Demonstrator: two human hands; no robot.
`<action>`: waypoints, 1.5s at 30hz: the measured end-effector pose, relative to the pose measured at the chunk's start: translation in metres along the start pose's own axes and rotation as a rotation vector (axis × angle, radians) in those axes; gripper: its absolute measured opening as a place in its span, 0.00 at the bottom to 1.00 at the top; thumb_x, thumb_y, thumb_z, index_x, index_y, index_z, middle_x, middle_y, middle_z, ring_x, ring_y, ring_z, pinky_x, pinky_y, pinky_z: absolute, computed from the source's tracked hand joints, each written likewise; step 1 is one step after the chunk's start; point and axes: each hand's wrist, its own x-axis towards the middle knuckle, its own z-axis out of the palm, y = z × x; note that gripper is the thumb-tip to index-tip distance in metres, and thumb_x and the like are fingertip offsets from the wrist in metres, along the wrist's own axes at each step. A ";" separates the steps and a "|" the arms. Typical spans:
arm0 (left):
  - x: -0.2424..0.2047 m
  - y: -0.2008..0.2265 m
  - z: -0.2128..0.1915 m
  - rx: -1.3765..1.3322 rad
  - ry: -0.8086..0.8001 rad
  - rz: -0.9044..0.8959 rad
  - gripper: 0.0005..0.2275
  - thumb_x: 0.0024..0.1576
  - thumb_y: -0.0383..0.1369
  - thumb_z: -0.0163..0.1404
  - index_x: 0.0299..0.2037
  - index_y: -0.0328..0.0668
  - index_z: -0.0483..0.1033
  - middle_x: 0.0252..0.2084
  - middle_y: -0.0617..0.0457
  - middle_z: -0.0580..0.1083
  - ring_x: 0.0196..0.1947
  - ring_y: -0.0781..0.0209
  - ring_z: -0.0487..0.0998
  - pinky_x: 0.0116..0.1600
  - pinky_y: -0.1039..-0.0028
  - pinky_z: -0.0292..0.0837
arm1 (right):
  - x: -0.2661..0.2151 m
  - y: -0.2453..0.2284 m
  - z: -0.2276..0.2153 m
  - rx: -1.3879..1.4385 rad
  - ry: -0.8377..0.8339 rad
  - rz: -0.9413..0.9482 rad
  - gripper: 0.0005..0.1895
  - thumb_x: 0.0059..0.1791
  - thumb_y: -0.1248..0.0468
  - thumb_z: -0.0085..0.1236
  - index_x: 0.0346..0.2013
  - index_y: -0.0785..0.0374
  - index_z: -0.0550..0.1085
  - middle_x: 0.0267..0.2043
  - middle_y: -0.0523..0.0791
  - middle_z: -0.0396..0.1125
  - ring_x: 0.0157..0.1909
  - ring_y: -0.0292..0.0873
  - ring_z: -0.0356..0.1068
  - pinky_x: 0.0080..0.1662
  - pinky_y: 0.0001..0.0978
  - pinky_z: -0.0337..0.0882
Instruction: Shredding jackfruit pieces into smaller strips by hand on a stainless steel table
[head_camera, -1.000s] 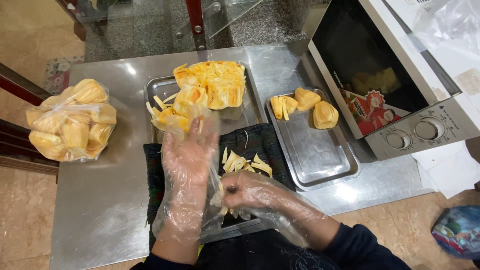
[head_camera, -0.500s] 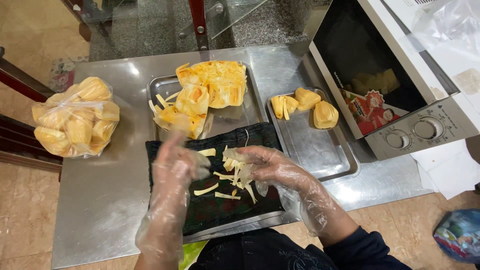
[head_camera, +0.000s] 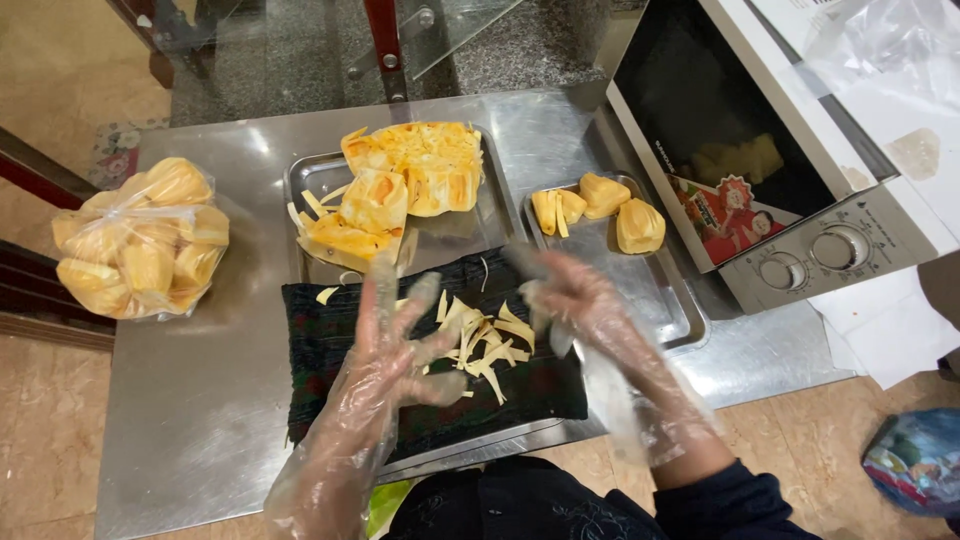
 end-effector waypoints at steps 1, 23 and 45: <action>-0.001 -0.013 -0.012 -0.002 -0.003 -0.001 0.50 0.59 0.44 0.62 0.77 0.68 0.25 0.79 0.29 0.37 0.65 0.40 0.71 0.46 0.53 0.85 | 0.004 -0.002 -0.013 0.000 0.004 0.001 0.31 0.53 0.64 0.56 0.72 0.45 0.67 0.34 0.46 0.77 0.18 0.34 0.68 0.20 0.22 0.73; -0.001 -0.072 -0.024 -0.179 0.304 -0.093 0.49 0.58 0.34 0.58 0.77 0.72 0.26 0.76 0.33 0.50 0.63 0.25 0.71 0.38 0.51 0.87 | 0.111 0.060 -0.126 -1.041 0.536 0.506 0.46 0.44 0.42 0.59 0.72 0.52 0.55 0.58 0.55 0.66 0.60 0.60 0.68 0.55 0.55 0.72; 0.082 -0.072 0.049 -0.181 0.089 -0.089 0.42 0.60 0.36 0.56 0.78 0.37 0.40 0.69 0.24 0.56 0.67 0.26 0.67 0.59 0.48 0.78 | 0.055 0.057 -0.036 -0.441 0.336 -0.643 0.50 0.31 0.53 0.82 0.63 0.67 0.71 0.51 0.62 0.70 0.57 0.66 0.70 0.59 0.56 0.73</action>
